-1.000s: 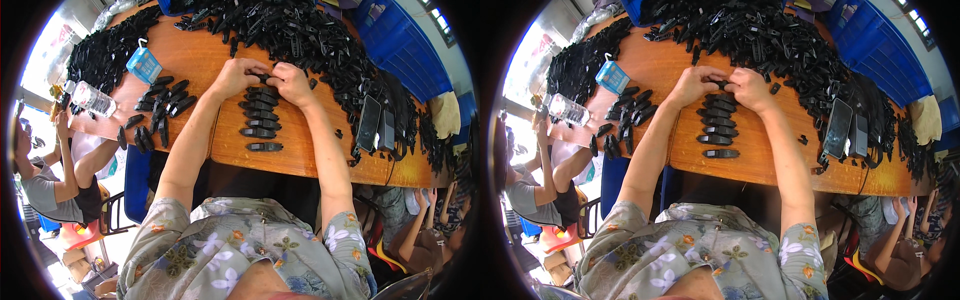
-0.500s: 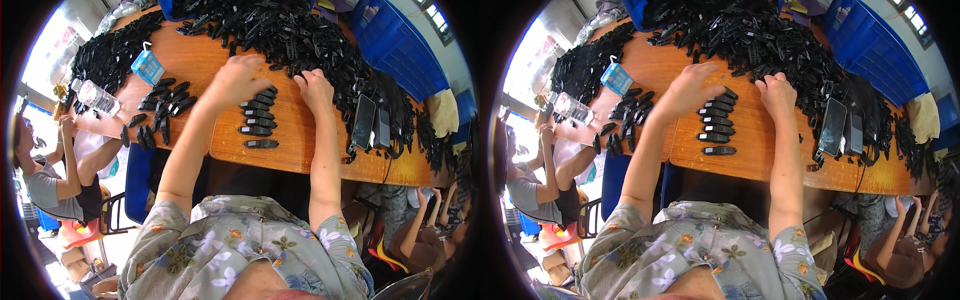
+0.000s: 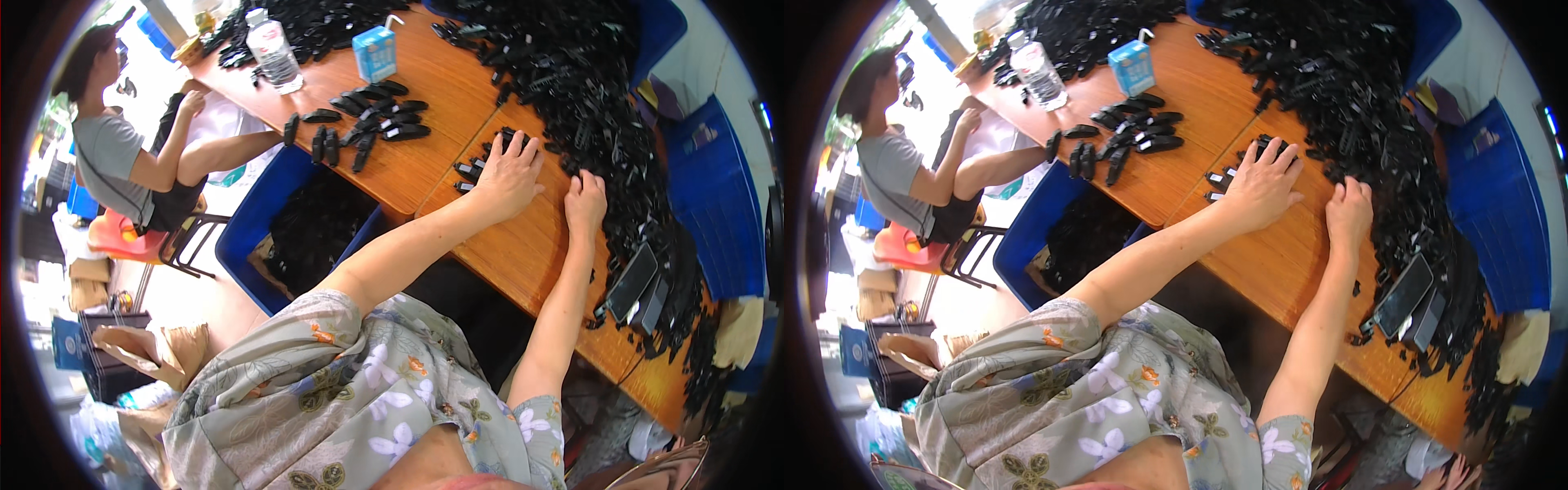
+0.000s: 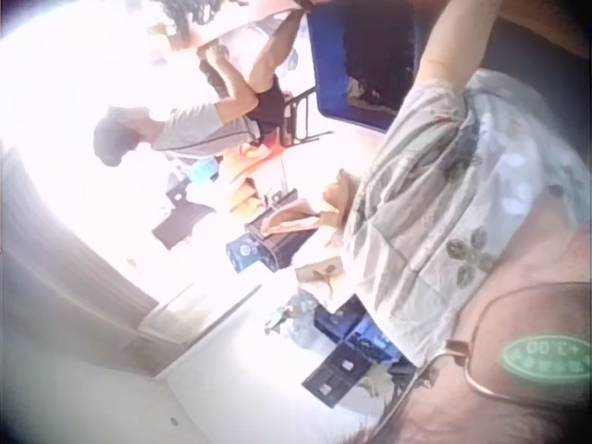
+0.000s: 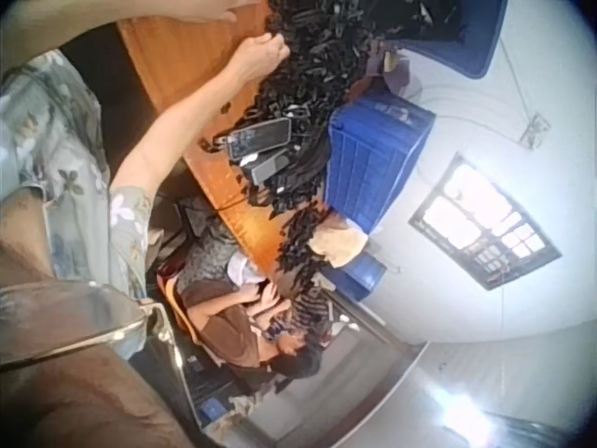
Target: The person drinks from a carton, then assembles plastic parts together by hand and places them on the table. The person deposits a stack of assembled parts into a bin and assembles more plastic parts by hand.
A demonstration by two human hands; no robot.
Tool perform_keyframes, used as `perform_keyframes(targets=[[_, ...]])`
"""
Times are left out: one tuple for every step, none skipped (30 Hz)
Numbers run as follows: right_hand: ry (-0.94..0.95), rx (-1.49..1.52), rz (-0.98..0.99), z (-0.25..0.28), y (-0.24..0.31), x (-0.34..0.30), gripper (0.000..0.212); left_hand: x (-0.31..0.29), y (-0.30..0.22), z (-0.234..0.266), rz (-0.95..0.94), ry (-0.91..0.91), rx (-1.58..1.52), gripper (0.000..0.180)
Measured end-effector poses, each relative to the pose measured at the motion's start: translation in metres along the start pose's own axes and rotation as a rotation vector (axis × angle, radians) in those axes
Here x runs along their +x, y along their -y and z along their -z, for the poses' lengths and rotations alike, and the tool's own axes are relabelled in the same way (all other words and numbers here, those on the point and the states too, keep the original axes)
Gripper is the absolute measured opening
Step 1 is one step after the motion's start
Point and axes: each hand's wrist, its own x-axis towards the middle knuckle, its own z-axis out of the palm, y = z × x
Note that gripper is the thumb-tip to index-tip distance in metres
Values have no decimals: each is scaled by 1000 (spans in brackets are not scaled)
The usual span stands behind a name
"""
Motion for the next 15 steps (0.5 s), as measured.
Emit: perform_keyframes(targets=[[1, 15, 18, -2, 0, -1, 22, -4, 7, 4, 9, 3, -37, 55], [-5, 30, 11, -4, 0, -1, 22, -9, 15, 9, 17, 7, -74, 51], [-10, 46, 4, -7, 0, -1, 22, -13, 23, 13, 35, 2, -60, 51], [-3, 56, 16, -7, -3, -2, 22, -19, 28, 22, 25, 27, -33, 47], [-7, 35, 21, -8, -6, 0, 22, -25, 34, 29, 20, 50, -2, 43], [-9, 15, 26, -8, -9, 1, 23, -32, 42, 34, 41, 48, 8, 43], [-28, 21, 39, -10, -19, 1, 24, -34, 53, 39, 43, 21, -1, 40], [-28, 22, 32, -10, -20, 2, 24, -39, 65, 42, 50, -1, -8, 38], [-26, 18, 32, -12, -19, 2, 24, -46, 77, 47, 74, -36, -26, 36], [-29, 9, 25, -13, -21, 3, 25, -51, 88, 53, 83, -42, -28, 37], [-29, 16, 35, -13, -24, 4, 25, -58, 97, 59, 101, -34, -8, 36], [-21, 20, 41, -13, -27, 4, 25, -66, 104, 65, 119, -26, 11, 36], [-14, 27, 46, -12, -23, 4, 26, -73, 111, 69, 126, -30, 20, 36], [-16, 35, 53, -11, -20, 3, 26, -81, 117, 73, 130, -48, 40, 37], [11, 14, 3, -9, -17, 3, 27, -88, 122, 76, 132, -66, 59, 37]])
